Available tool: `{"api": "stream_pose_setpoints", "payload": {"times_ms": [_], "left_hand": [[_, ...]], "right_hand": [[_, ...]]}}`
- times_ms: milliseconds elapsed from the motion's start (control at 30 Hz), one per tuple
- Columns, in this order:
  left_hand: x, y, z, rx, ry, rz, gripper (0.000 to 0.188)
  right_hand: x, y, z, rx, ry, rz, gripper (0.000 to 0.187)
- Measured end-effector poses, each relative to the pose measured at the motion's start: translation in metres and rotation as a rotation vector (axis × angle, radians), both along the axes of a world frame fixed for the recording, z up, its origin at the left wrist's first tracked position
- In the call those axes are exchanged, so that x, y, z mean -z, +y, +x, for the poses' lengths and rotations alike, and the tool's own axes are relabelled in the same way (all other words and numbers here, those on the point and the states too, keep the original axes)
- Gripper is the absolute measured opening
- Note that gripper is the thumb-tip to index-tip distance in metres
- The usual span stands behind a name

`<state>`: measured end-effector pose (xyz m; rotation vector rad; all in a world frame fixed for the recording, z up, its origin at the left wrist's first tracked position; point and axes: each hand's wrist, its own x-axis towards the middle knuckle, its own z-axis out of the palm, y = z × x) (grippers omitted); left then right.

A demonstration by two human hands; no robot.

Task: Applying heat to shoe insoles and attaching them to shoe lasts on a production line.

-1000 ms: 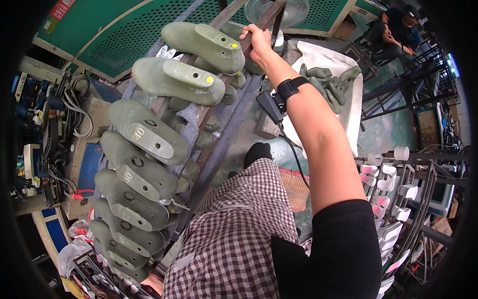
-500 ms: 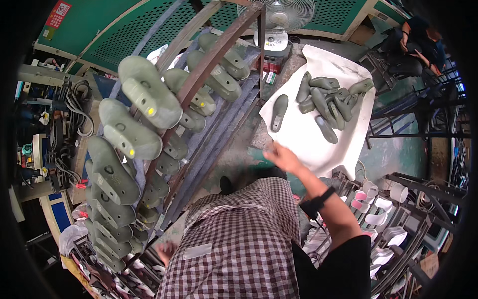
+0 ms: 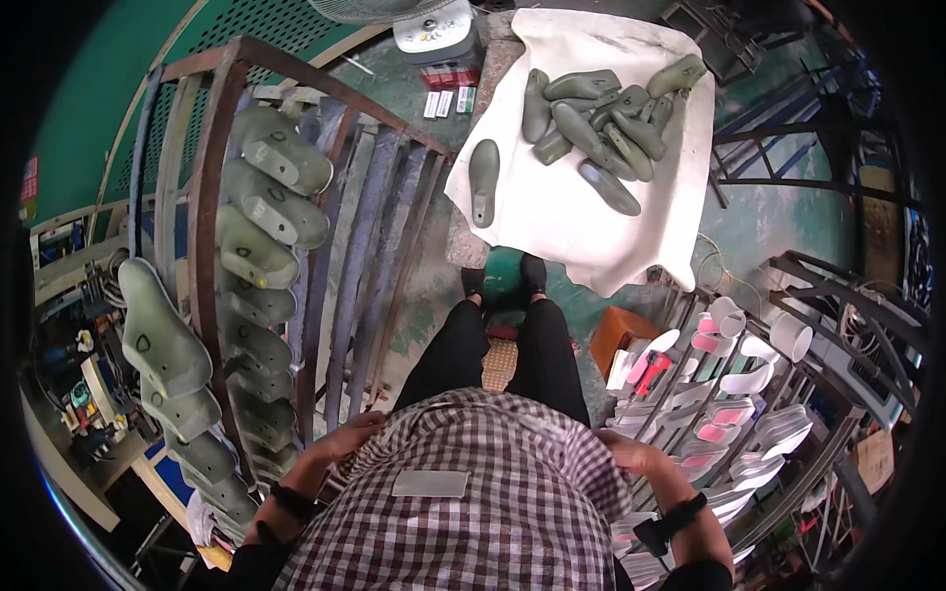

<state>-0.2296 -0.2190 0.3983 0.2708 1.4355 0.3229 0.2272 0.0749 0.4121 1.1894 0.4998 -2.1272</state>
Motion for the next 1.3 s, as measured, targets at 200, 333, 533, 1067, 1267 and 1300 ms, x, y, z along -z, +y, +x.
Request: {"api": "stream_pose_setpoints", "payload": {"times_ms": [200, 333, 533, 1067, 1267, 1300], "left_hand": [[0.141, 0.129, -0.008, 0.025, 0.714, 0.332, 0.043], [0.265, 0.314, 0.018, -0.007, 0.768, 0.474, 0.095], [0.437, 0.400, 0.035, -0.212, 1.074, 0.342, 0.103], [0.310, 0.050, 0.075, -1.051, -0.175, 0.882, 0.058], [0.200, -0.180, 0.080, -1.393, 0.714, 0.858, 0.064], [0.194, -0.212, 0.073, -1.446, 0.828, 0.845, 0.065]], "right_hand": [[0.161, 0.022, 0.009, -0.562, -0.317, 1.219, 0.031], [0.265, 0.084, -0.121, 0.234, 0.081, 1.254, 0.026], [0.351, 0.112, -0.118, -0.071, 0.213, 1.629, 0.018], [0.384, -0.070, -0.051, -0.263, 0.594, 1.318, 0.036], [0.391, -0.125, -0.066, -0.432, 0.648, 0.865, 0.029], [0.415, -0.113, -0.071, -0.480, 0.754, 0.920, 0.022]]}}
